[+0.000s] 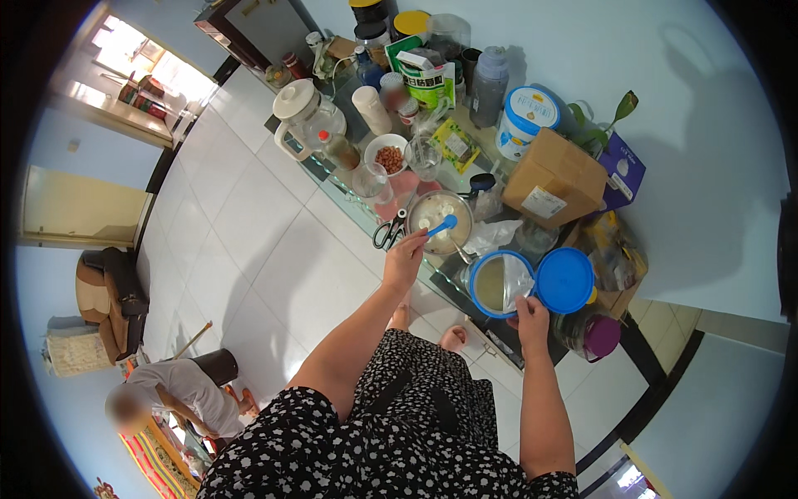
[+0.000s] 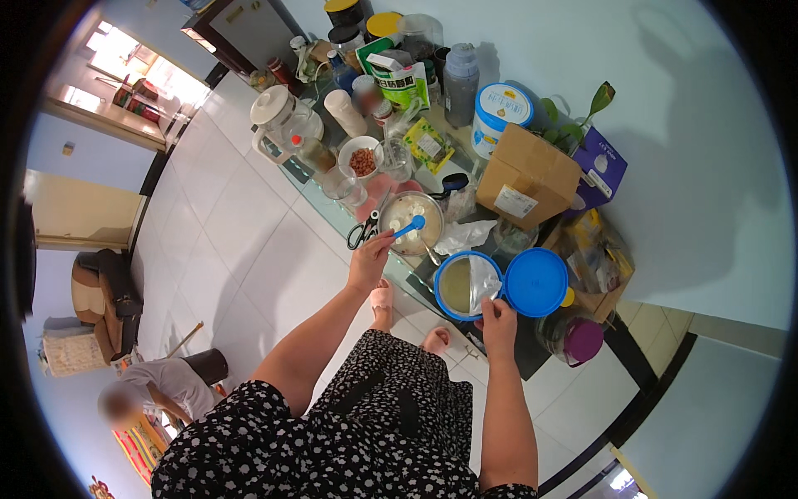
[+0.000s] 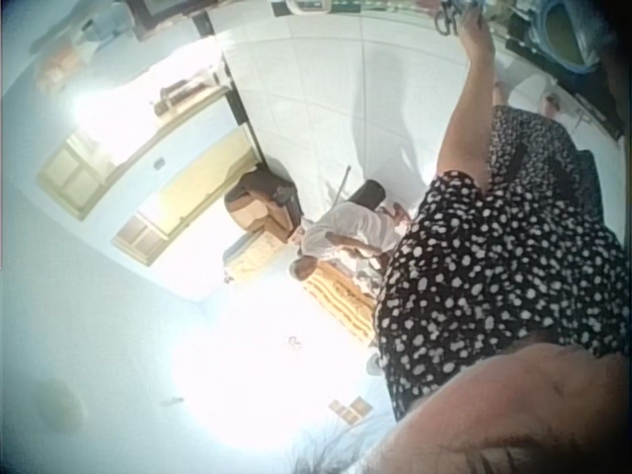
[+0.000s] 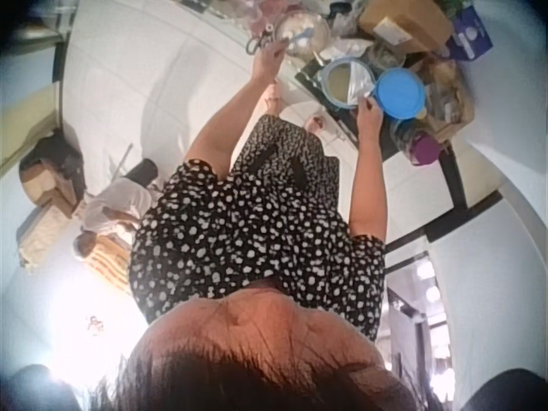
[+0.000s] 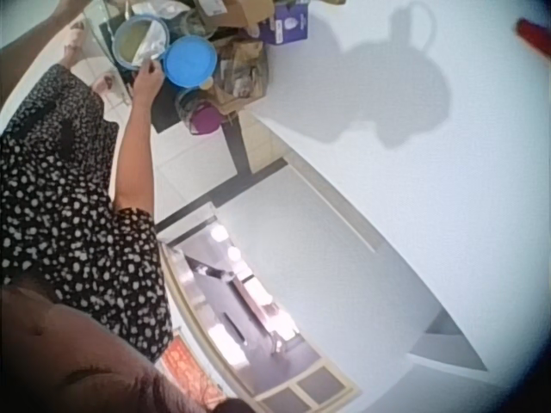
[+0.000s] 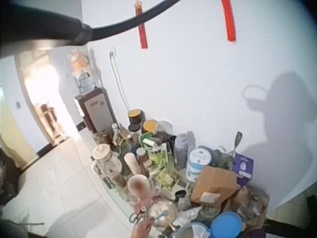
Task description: The person pours hot water from a kettle into a bowl, then scoops a white substance from a container into the bowl using a spoon. They stir the mixture and continue adding more of the white substance before stirring again.
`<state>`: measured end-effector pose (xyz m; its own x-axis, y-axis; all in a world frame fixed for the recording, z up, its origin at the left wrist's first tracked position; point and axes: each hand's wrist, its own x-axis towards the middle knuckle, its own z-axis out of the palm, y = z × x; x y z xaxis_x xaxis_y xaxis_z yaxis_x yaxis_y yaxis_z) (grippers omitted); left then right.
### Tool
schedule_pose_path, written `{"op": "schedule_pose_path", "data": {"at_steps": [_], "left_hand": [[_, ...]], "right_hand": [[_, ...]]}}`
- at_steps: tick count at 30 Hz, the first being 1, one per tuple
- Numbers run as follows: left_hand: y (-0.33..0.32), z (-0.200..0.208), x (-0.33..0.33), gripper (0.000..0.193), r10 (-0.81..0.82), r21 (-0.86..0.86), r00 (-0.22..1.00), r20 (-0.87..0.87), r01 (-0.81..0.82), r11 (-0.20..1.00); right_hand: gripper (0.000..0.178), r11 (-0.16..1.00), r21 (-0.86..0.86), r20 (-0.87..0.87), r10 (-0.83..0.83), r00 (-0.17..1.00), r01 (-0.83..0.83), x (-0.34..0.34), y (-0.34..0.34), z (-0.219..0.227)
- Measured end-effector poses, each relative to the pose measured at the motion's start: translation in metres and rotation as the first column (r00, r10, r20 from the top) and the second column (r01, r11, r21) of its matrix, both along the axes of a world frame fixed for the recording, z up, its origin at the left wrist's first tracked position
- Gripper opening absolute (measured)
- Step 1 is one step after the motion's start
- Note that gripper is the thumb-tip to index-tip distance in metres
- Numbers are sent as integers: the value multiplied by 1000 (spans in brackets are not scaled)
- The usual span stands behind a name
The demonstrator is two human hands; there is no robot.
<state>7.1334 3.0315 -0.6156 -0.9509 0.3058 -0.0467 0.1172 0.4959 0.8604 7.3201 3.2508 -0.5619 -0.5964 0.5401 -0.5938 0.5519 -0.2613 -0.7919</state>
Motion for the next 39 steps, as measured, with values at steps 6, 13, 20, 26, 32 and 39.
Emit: {"op": "schedule_pose_path", "data": {"at_steps": [6, 13, 20, 26, 32, 39], "left_hand": [[-12, 35, -4, 25, 29, 270, 896, 444, -164, 949], [23, 120, 43, 25, -491, -168, 870, 40, 491, 855], [91, 78, 54, 15, -906, -809, 351, -239, 445, 385], [115, 66, 62, 9, -885, -855, 465, -5, 457, 245], [121, 59, 78, 12, -855, -840, 509, 99, 504, 203], [125, 73, 67, 12, -838, -753, 487, 245, 640, 152]], "right_hand": [[27, 1000, -20, 2, 3, 1000, -3, -2, 1, 1], [30, 1000, -1, -4, -9, 1000, 9, 5, 5, -14], [28, 998, 61, -17, 21, 1000, -20, 4, 3, -9], [27, 985, 154, -2, 78, 997, -77, 6, 5, -20], [26, 974, 219, 18, 51, 999, -53, 6, 3, -20], [27, 966, 230, 35, 117, 993, -121, 8, 8, -29]]}}
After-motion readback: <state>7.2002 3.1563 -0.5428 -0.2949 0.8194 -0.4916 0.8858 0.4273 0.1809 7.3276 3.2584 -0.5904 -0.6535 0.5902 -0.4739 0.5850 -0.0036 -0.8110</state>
